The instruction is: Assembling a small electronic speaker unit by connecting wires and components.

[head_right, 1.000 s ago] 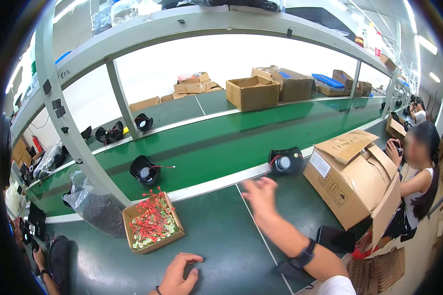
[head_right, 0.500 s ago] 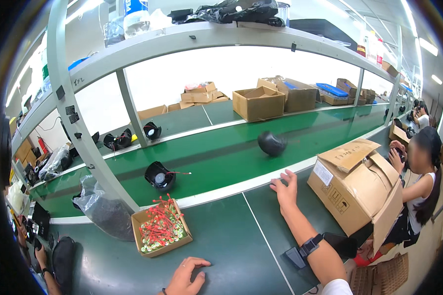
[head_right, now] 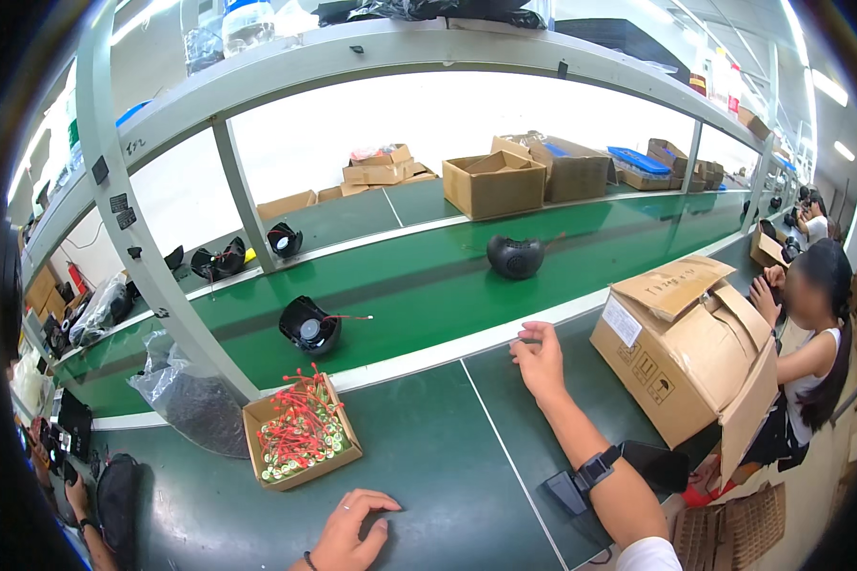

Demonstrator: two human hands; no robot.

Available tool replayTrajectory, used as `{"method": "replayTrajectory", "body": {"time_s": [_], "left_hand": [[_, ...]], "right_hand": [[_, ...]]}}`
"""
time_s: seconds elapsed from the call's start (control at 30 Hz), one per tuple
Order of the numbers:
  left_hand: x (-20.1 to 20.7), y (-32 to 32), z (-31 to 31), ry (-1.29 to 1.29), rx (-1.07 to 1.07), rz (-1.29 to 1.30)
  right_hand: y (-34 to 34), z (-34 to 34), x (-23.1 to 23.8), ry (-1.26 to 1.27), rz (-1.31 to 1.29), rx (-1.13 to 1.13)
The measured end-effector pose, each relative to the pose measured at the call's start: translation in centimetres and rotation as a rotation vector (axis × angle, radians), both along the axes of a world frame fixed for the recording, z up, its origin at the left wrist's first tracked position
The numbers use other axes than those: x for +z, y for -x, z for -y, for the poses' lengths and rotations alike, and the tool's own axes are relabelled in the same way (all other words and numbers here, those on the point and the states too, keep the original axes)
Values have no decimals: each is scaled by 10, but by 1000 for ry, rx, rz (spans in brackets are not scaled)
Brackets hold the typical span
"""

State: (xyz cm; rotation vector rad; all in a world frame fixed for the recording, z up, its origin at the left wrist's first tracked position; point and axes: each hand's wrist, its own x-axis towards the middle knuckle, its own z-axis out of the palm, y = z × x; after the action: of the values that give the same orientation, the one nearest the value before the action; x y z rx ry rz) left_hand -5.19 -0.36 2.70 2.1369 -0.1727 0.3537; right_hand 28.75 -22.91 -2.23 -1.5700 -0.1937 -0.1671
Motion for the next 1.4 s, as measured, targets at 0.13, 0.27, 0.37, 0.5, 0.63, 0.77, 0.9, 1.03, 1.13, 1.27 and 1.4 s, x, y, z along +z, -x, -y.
{"method": "replayTrajectory", "body": {"time_s": [0.13, 0.27, 0.37, 0.5, 0.63, 0.77, 0.9, 1.03, 1.13, 1.27, 1.4], "left_hand": [[-1, 5, 0, -7, 19, 24], [-19, 5, -5, 13, -21, -44], [-26, -4, -15, -31, -131, -85], [-19, 9, -14, -30, -45, -61], [-25, 3, -16, -17, -63, -61], [-26, 2, -13, -6, -98, -50], [-29, 7, -14, -10, -87, -52], [-30, 7, -10, 167, -40, -85], [-32, 5, -10, 310, 51, -33], [-21, -3, -6, 371, 11, -23], [-32, -5, -10, 170, 21, 34]], "right_hand": [[3, -6, 0, 45, 38, 4], [16, -22, 11, 72, -36, 38], [45, -69, 31, -73, -208, 340], [75, -180, 60, 24, -279, 555], [27, -247, 44, 5, -397, 497], [16, -251, 38, -81, -329, 496], [35, -196, 36, 5, -165, 589], [90, -102, 52, 56, -113, 549], [123, -46, 58, 95, -173, 556], [174, -5, 67, 144, -362, 677], [185, -4, 80, 347, -27, 661]]}}
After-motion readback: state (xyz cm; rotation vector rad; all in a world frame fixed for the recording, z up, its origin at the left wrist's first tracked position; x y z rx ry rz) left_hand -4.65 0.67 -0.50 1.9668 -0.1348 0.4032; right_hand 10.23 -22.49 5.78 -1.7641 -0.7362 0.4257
